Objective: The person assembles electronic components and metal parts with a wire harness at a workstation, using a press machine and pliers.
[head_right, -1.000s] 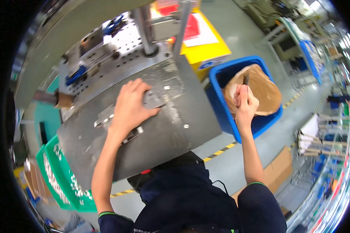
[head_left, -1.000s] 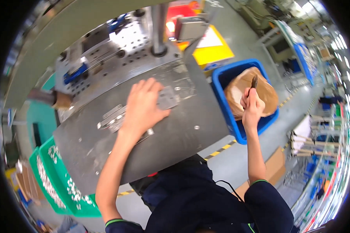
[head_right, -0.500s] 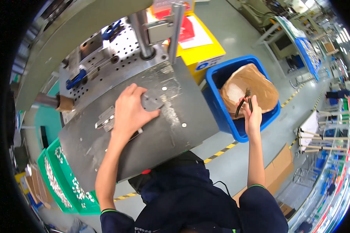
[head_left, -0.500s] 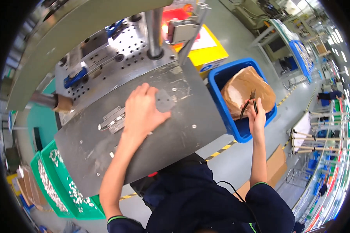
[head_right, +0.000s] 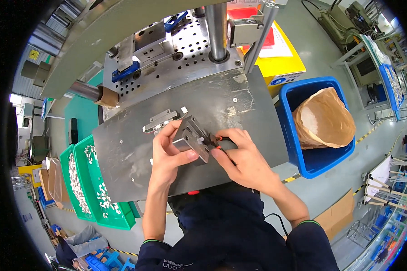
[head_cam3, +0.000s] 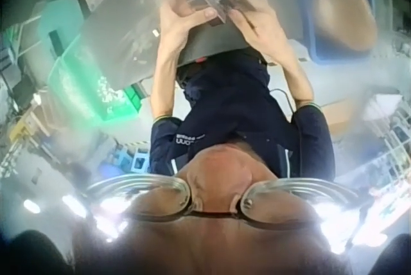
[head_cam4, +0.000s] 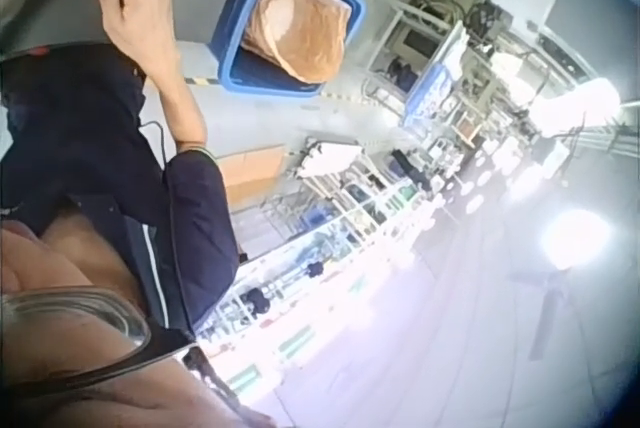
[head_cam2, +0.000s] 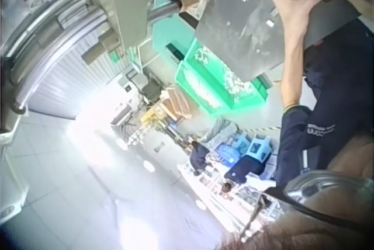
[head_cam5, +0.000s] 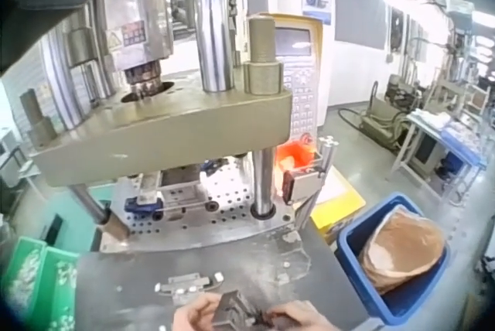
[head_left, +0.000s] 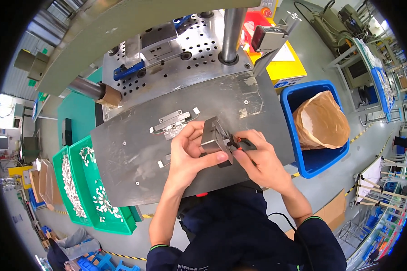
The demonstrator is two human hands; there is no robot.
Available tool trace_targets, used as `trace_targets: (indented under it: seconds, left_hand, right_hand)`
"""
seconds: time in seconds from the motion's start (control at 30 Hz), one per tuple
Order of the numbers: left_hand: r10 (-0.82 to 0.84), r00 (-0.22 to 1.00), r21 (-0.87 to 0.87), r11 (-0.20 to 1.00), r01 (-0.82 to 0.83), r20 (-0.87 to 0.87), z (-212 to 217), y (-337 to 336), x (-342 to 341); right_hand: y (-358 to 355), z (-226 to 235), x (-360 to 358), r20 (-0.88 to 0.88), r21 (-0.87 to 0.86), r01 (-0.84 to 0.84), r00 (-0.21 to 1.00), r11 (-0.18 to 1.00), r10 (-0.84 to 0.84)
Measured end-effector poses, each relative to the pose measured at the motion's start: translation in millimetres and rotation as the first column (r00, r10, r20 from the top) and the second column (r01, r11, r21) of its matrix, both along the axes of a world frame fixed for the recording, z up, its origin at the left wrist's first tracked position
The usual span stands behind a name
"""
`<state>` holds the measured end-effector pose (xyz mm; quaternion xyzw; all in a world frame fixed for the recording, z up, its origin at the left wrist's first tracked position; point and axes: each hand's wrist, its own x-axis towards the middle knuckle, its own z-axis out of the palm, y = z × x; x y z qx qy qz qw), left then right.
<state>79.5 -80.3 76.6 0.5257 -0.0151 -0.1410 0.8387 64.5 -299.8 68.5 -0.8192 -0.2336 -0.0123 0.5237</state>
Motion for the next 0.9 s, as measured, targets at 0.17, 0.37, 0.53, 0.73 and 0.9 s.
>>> trace_targets:
  seconds: [0.17, 0.37, 0.53, 0.73, 0.9]
  left_hand:
    - [0.016, 1.0, -0.124, 0.992, -0.017, -0.004, -11, -4, -7]
    - [0.027, 0.999, -0.129, 0.991, -0.024, 0.024, -19, -13, -6]
    - [0.013, 0.995, -0.025, 1.0, -0.011, 0.097, -17, -22, -10]
    - [0.138, 0.825, 0.672, 0.515, -0.532, 0.548, 2, -11, -48]
    - [-0.079, 0.851, 0.79, 0.423, -0.444, 0.52, 2, 41, -79]
  right_hand:
    - [0, 4, -4, 0.005, -0.007, 0.016, 1.0, 1.0, -0.016]
    - [-18, 9, 0, 0.0, -0.004, -0.104, 0.995, 0.995, 0.104]
    - [-12, 6, -5, 0.155, -0.128, -0.013, 0.987, 0.992, 0.033]
    - [-59, -31, -6, 0.206, -0.158, 0.507, 0.856, 0.847, -0.474]
    - [-244, -123, 20, 0.36, -0.206, 0.796, 0.603, 0.569, -0.712]
